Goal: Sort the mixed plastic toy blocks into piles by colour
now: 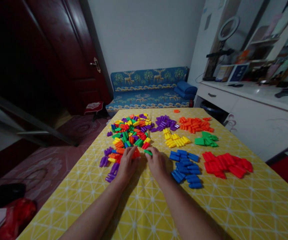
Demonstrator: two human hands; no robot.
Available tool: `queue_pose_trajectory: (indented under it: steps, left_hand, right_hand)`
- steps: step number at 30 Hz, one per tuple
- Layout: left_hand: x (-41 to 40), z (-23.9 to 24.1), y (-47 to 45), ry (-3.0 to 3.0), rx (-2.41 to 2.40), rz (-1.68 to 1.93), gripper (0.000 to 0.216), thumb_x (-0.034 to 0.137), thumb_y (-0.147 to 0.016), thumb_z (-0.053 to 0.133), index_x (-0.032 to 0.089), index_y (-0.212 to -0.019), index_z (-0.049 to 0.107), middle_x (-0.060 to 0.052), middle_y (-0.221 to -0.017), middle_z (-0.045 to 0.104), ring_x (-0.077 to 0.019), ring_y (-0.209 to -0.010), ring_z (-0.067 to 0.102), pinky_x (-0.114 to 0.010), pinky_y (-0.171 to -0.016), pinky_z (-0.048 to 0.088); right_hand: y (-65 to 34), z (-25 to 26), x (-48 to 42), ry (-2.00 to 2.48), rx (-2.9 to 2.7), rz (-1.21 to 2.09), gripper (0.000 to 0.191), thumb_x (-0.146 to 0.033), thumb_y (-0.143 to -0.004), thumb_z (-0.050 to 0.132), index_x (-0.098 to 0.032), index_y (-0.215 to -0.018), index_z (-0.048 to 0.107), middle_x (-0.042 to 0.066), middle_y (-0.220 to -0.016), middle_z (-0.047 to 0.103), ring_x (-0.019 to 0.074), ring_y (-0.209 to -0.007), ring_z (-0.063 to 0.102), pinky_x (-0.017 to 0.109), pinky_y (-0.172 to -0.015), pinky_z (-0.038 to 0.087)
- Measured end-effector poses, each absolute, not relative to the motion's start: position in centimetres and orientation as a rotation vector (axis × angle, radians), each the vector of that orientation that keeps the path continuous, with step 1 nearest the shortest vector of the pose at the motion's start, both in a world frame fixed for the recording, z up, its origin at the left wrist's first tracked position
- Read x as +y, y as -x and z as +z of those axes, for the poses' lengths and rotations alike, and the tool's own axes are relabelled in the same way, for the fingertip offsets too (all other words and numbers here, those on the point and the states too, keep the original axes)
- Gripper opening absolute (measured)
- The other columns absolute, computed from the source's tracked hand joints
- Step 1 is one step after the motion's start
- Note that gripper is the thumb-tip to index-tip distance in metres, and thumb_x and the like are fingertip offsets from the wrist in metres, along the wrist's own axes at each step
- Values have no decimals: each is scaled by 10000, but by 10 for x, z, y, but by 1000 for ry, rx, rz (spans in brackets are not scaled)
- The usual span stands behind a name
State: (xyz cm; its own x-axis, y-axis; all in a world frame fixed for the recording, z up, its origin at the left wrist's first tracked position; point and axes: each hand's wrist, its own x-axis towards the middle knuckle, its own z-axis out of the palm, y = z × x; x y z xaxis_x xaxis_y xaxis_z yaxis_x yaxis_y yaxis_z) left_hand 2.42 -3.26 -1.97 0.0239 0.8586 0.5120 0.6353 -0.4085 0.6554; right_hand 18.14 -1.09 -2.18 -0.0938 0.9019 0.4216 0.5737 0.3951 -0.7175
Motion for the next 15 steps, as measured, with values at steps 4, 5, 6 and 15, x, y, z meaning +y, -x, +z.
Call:
queue_pose_trajectory:
  steps: [4, 5, 6, 15]
  left_hand:
    - [-31, -22, -25, -2107, 1316, 1428, 557, 51, -821, 513, 223, -1350, 495, -110, -1242, 575, -226, -1168, 558, -383, -978, 480]
    - [-30, -22, -26, -2102, 1290, 1442, 570, 55, -814, 535, 230, -1354, 488, -108, -1255, 583, -230, -1177, 560, -393, -985, 479]
    - [-30, -22, -26, -2089, 1272, 1460, 575, 68, -809, 563, 234, -1353, 485, -107, -1264, 591, -236, -1180, 564, -402, -986, 481]
    - [-31, -23, -28, -1983, 1235, 1450, 519, 91, -777, 624, 233, -1270, 551, -83, -1217, 653, -223, -1107, 623, -377, -917, 528]
  right_hand:
    - [-185, -28, -8, 1103, -1481, 909, 293, -365, -881, 502, -200, -1107, 586, 23, -808, 656, 158, -655, 611, 259, -566, 475]
    - [-184, -28, -9, 1087, -1455, 976, 326, -393, -879, 502, -201, -1130, 584, 20, -795, 647, 153, -631, 599, 249, -533, 462]
    - [-183, -27, -11, 1080, -1440, 1022, 353, -416, -873, 509, -201, -1142, 587, 24, -804, 644, 150, -624, 591, 244, -518, 454]
    - [-174, -18, -19, 1059, -1455, 1150, 368, -409, -772, 664, -183, -1056, 601, -18, -755, 606, 114, -558, 533, 235, -522, 439]
